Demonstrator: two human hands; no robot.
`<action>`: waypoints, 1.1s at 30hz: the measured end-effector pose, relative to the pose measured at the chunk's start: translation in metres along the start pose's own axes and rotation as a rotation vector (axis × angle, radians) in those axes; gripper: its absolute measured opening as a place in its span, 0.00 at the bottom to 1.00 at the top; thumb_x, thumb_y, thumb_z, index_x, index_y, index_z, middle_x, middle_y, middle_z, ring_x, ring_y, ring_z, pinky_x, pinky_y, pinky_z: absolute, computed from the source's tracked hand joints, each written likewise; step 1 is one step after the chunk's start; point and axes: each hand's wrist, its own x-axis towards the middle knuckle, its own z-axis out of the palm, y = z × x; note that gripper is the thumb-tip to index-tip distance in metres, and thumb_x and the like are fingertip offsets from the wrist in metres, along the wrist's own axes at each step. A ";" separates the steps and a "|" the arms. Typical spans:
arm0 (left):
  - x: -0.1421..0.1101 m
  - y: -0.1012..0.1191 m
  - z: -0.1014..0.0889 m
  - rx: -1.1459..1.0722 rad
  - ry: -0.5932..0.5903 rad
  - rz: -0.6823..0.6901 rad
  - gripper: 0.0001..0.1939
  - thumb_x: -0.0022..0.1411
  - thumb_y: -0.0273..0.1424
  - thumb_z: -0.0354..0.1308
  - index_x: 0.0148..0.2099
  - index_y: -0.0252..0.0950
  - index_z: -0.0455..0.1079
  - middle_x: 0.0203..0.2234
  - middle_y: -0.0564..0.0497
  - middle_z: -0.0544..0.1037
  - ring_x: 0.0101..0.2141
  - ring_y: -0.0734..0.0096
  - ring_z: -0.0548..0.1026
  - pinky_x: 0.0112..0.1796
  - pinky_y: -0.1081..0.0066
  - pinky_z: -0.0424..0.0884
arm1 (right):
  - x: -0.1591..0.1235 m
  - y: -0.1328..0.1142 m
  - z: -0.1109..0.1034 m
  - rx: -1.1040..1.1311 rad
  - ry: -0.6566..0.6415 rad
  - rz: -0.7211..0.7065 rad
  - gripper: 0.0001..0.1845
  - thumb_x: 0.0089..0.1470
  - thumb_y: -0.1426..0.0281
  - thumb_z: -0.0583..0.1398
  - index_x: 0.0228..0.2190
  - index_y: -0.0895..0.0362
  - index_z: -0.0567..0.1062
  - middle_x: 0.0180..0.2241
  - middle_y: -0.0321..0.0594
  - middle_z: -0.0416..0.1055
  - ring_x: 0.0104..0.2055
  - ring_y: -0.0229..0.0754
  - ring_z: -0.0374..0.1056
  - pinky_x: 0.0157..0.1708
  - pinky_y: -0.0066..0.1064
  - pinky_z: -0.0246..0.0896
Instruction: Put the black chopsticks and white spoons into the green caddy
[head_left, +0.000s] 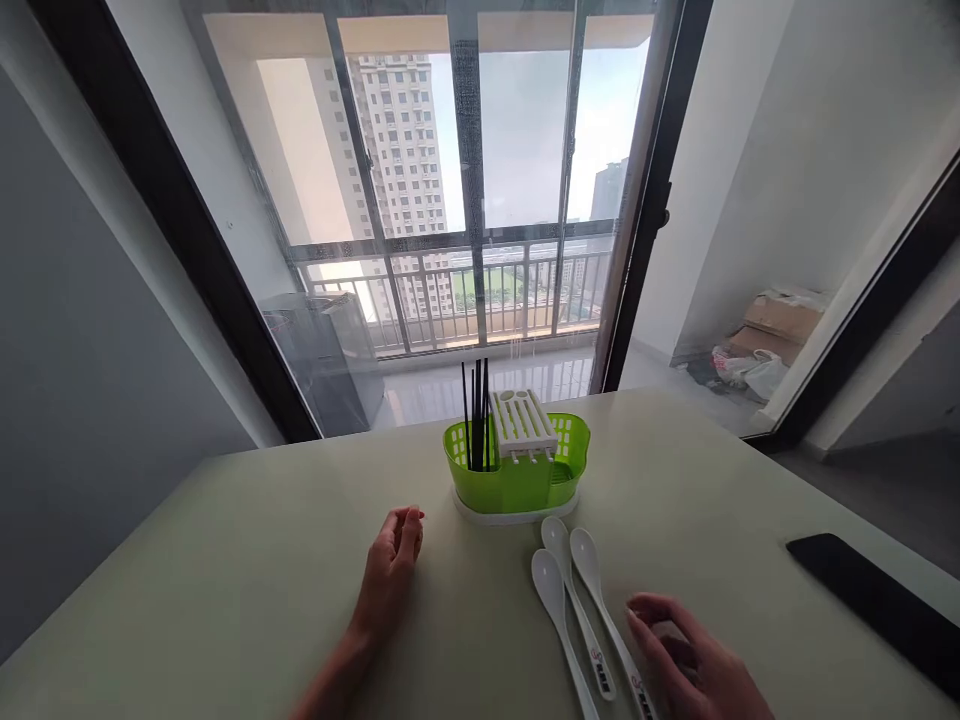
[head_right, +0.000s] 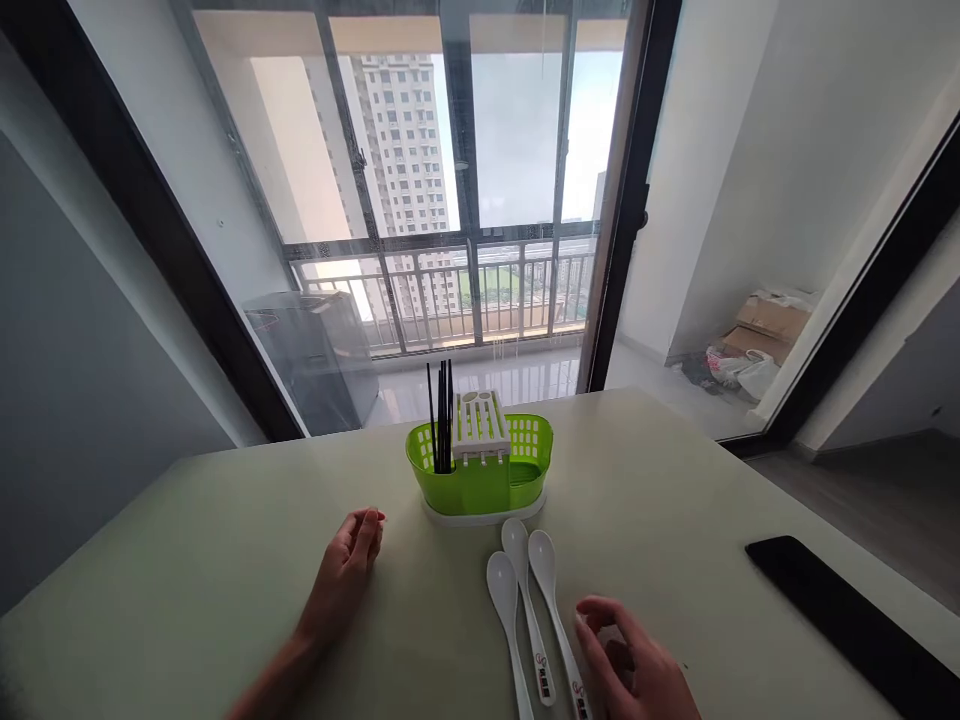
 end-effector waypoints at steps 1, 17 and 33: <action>-0.001 0.001 0.001 0.019 -0.008 0.006 0.29 0.59 0.60 0.54 0.40 0.39 0.72 0.25 0.53 0.72 0.26 0.68 0.71 0.28 0.70 0.69 | 0.009 -0.002 -0.001 -0.014 -0.034 0.001 0.30 0.57 0.40 0.54 0.41 0.52 0.76 0.34 0.39 0.79 0.27 0.42 0.75 0.29 0.28 0.70; -0.004 0.000 0.000 0.160 -0.123 0.093 0.24 0.67 0.53 0.48 0.40 0.39 0.72 0.25 0.55 0.70 0.26 0.68 0.67 0.29 0.71 0.63 | 0.125 0.008 0.009 -0.062 -0.301 0.073 0.23 0.52 0.50 0.59 0.42 0.53 0.68 0.33 0.37 0.75 0.22 0.40 0.71 0.20 0.32 0.67; -0.008 0.006 0.001 0.208 -0.150 0.089 0.24 0.68 0.53 0.46 0.38 0.39 0.73 0.26 0.54 0.72 0.24 0.70 0.65 0.28 0.72 0.61 | 0.142 -0.020 0.011 -0.360 -0.250 -0.123 0.21 0.52 0.51 0.58 0.31 0.54 0.80 0.34 0.43 0.81 0.34 0.47 0.76 0.33 0.34 0.66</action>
